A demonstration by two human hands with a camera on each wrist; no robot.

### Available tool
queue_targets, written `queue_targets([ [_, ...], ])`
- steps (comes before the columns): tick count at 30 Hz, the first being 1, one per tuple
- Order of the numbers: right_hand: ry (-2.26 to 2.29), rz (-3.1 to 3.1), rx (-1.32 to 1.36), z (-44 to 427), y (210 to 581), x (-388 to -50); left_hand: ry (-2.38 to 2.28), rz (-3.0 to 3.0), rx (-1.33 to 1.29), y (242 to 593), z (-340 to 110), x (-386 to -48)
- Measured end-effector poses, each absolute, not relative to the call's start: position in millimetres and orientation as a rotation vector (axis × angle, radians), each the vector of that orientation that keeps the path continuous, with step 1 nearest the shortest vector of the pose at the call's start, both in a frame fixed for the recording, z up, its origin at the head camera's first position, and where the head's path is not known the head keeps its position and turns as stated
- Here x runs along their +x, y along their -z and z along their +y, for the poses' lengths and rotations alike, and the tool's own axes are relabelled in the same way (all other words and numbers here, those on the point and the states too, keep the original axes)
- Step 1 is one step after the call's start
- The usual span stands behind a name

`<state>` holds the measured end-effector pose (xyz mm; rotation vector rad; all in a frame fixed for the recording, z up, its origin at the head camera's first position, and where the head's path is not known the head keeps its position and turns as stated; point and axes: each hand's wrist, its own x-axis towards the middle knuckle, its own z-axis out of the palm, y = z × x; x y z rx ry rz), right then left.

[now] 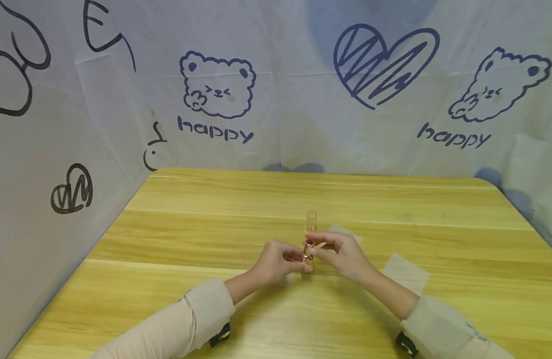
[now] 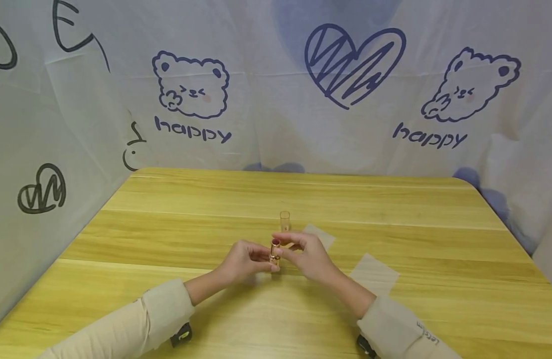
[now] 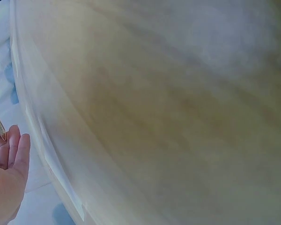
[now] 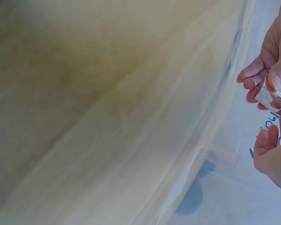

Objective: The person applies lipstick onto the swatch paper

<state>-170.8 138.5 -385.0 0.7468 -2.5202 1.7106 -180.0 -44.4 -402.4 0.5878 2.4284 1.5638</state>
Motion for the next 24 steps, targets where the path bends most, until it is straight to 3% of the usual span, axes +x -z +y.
queue_targets([
  [17, -1.729, -2.551, 0.691, 137.1, 383.4, -169.7, -1.536, 2.436, 0.595, 401.0, -45.2, -177.8],
  [24, -1.73, -2.567, 0.534, 134.8, 382.5, -168.5, -1.529, 2.455, 0.619, 398.9, -44.5, -176.7],
])
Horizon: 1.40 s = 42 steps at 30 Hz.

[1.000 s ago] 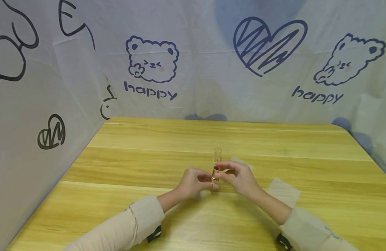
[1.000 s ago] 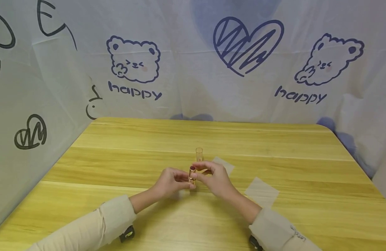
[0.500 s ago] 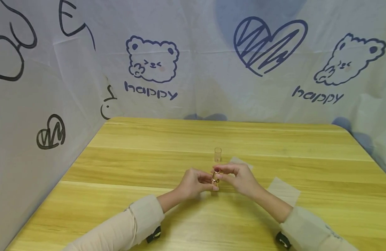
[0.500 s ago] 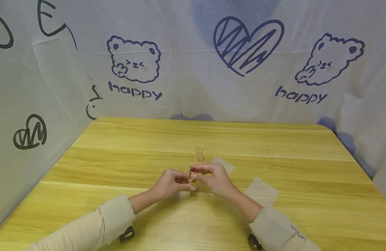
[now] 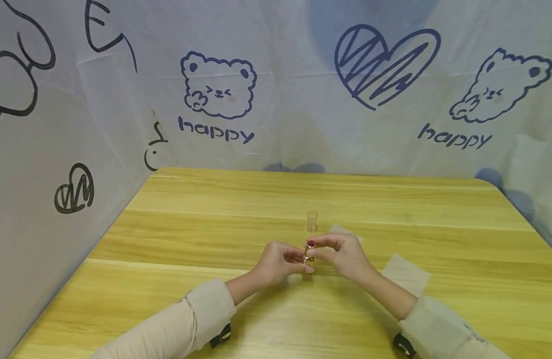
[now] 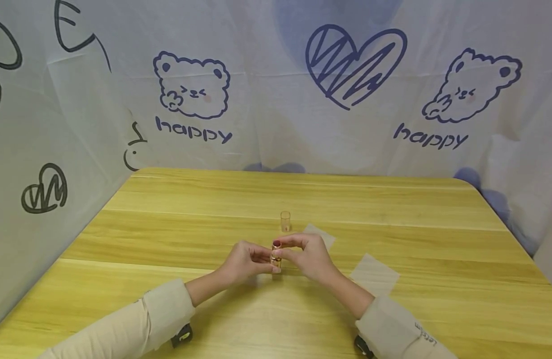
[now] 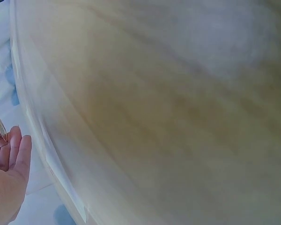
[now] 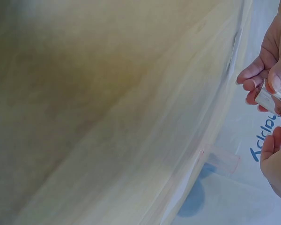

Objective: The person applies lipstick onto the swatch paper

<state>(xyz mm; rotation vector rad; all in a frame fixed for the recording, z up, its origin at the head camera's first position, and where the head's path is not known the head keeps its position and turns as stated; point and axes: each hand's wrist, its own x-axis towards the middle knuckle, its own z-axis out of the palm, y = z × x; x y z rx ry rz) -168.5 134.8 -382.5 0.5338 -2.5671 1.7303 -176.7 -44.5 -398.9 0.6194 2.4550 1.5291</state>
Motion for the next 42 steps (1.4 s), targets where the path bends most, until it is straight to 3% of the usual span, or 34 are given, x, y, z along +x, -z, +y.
queue_targets([
  [17, -1.71, -2.526, 0.342, 129.4, 378.6, -162.6, -1.535, 2.449, 0.575, 396.8, -43.3, -176.2],
  [28, -1.871, -2.467, 0.545, 133.5, 380.0, -165.1, -1.577, 2.415, 0.545, 400.2, -45.6, -179.1],
  [42, -1.94, -2.508, 0.57, 133.2, 380.5, -168.0, -1.572, 2.427, 0.531, 401.8, -45.7, -179.7],
])
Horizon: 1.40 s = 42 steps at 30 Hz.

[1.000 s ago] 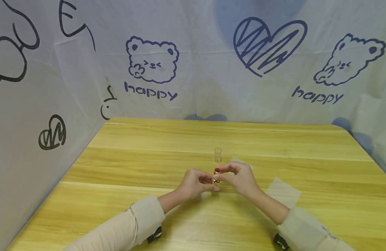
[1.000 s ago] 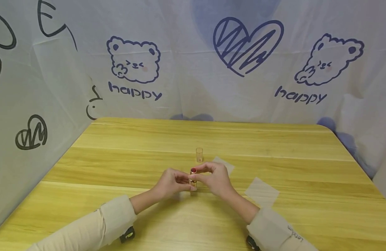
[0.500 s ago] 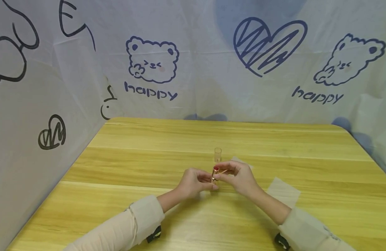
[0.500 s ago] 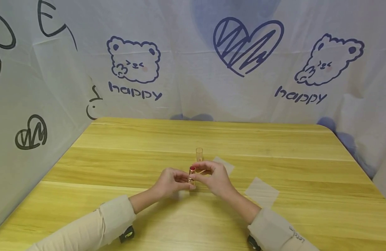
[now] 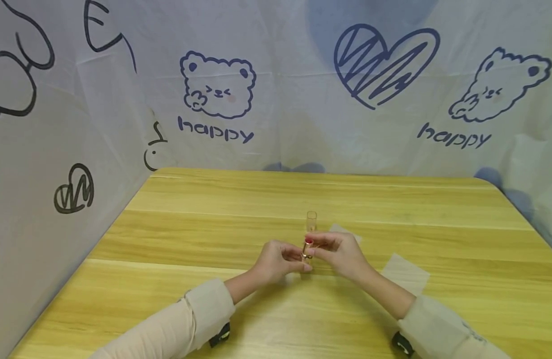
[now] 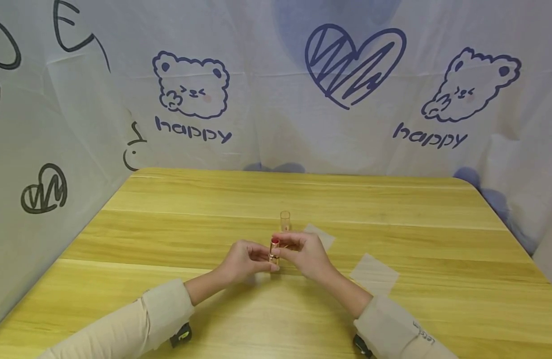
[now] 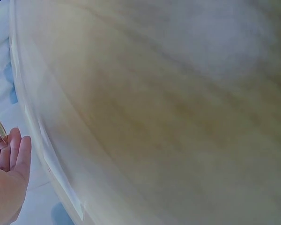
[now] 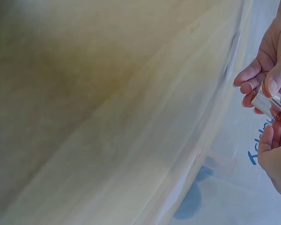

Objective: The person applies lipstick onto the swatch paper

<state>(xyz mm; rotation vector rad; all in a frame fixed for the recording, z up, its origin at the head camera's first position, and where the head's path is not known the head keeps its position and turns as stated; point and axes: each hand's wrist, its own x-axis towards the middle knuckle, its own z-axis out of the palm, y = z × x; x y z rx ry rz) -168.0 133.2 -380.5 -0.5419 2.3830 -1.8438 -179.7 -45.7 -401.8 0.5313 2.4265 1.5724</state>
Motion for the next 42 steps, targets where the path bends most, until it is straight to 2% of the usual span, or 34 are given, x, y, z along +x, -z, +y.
queue_targets([
  [23, 1.881, 2.518, -0.368, 126.3, 379.1, -162.7, -1.57, 2.456, 0.561, 400.1, -45.8, -177.1],
  [42, 1.779, 2.419, -0.553, 134.8, 379.1, -170.1, -1.572, 2.405, 0.537, 399.7, -45.5, -180.1],
])
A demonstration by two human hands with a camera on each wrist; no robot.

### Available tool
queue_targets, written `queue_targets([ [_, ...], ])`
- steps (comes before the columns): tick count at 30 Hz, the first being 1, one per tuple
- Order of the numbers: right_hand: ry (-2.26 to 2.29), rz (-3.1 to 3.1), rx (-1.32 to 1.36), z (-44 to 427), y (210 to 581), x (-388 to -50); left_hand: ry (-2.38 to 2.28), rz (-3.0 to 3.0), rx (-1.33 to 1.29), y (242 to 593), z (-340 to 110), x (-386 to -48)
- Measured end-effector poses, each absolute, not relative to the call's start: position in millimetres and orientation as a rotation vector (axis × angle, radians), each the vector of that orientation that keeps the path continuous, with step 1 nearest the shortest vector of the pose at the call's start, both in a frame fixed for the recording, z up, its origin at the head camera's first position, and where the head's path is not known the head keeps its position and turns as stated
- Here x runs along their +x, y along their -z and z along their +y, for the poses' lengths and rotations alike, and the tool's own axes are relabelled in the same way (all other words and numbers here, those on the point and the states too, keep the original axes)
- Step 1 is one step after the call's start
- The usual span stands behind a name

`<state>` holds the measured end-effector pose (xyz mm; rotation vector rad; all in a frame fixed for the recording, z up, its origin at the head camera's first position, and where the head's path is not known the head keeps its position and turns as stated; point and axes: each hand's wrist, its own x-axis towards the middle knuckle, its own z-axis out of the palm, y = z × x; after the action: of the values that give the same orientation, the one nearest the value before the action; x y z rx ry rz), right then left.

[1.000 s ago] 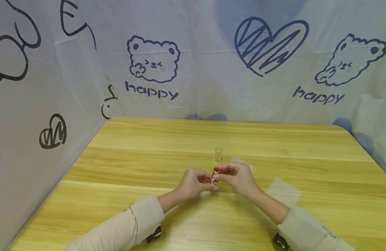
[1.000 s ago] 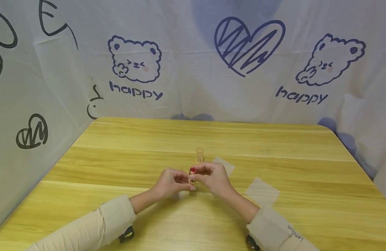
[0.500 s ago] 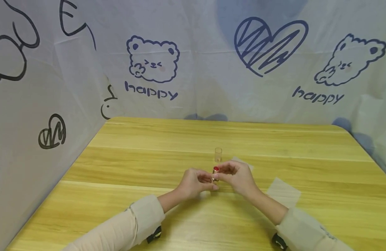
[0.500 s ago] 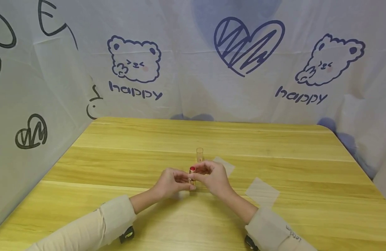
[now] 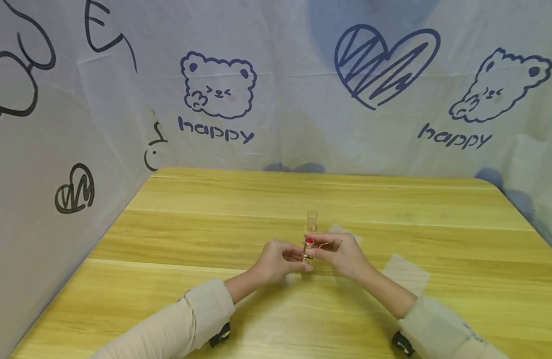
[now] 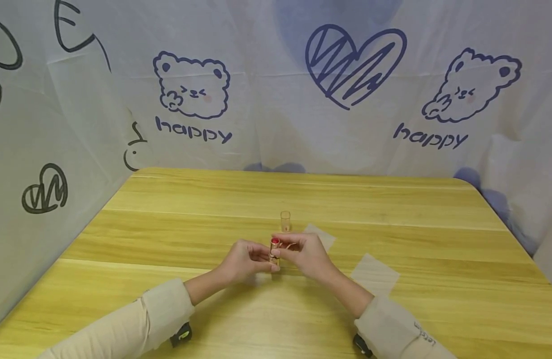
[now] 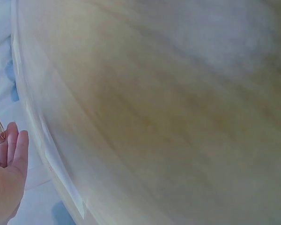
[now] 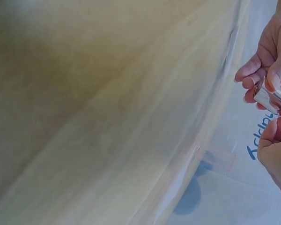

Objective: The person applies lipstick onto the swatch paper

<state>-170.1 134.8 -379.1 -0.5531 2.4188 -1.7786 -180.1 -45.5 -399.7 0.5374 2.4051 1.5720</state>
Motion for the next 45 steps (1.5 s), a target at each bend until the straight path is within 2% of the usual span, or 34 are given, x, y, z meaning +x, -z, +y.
queue_targets([
  [37, 1.74, 2.515, -0.527, 126.6, 377.3, -165.6, -1.616, 2.429, 0.588, 396.8, -50.0, -177.2],
  [45, 1.779, 2.565, -0.376, 123.3, 376.4, -164.7, -1.588, 2.458, 0.529, 394.3, -48.5, -175.1],
])
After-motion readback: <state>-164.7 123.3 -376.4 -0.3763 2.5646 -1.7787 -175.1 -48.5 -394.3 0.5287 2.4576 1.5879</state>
